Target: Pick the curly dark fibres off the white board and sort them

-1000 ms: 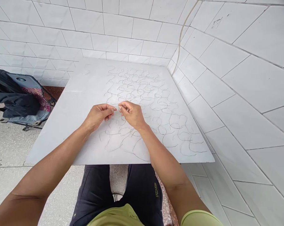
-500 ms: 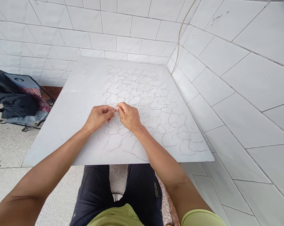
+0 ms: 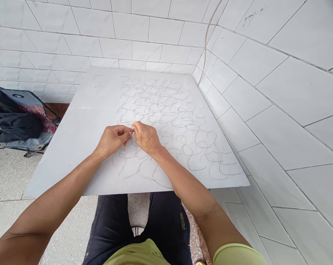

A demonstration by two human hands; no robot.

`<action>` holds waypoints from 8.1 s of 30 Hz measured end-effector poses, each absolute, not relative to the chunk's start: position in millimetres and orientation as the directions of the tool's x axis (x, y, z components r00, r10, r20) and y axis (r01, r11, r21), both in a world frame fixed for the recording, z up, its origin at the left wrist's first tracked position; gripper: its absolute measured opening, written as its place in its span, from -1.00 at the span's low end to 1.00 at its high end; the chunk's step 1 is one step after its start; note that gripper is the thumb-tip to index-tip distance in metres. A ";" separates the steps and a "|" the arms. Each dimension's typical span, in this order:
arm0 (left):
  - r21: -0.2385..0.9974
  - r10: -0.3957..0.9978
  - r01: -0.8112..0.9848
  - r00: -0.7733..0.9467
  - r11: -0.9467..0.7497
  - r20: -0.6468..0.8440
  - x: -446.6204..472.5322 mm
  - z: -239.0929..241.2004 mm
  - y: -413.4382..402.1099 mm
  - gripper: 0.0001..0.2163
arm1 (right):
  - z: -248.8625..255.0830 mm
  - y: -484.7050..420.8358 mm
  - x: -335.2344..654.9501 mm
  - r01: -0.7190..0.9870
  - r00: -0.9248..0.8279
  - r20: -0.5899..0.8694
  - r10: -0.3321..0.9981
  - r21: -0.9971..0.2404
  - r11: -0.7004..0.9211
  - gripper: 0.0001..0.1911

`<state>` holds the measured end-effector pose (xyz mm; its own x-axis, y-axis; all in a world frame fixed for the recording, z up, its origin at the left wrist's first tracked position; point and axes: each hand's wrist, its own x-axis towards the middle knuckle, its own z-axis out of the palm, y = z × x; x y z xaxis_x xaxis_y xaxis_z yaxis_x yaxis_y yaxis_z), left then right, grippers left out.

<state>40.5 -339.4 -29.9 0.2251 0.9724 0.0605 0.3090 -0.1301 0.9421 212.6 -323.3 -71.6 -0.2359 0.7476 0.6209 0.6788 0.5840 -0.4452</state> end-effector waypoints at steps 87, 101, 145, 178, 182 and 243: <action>0.721 0.864 0.482 0.343 -0.498 0.369 40.0 -42.8 -338.6 -0.74 | -50.0 -314.9 228.4 -0.351 -0.205 0.076 0.976 -0.937 -0.001 -0.54; 0.717 0.891 0.532 0.218 -0.451 0.398 42.0 -42.8 -338.2 -0.63 | -47.1 -313.3 230.8 -0.296 -0.212 0.198 0.957 -0.946 0.131 -0.76; 0.811 0.951 0.508 0.062 -0.291 0.302 49.1 -39.3 -343.0 -0.80 | -62.8 -316.1 229.5 0.261 0.009 0.394 0.919 -0.888 0.378 -0.64; 0.921 0.956 -0.352 0.286 0.167 -0.064 40.0 -27.3 -329.7 -0.87 | -69.0 -320.1 220.2 0.432 -0.103 0.470 0.877 -0.773 0.465 -0.70; 0.930 0.966 -0.349 0.256 0.119 -0.027 41.8 -28.8 -330.5 -0.85 | -67.6 -323.1 215.5 0.375 -0.109 0.423 0.899 -0.820 0.432 -0.73; 0.982 0.862 -0.073 0.493 0.175 -0.117 56.3 -30.7 -342.9 -0.68 | -64.8 -308.3 236.8 0.786 -0.251 0.569 0.783 -0.353 0.508 -0.57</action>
<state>56.3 -342.9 -30.7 0.4926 0.8623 -0.1171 -0.0733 0.1752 0.9818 236.8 -308.3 -64.8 -0.2509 0.7833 0.5687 0.7856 0.5080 -0.3532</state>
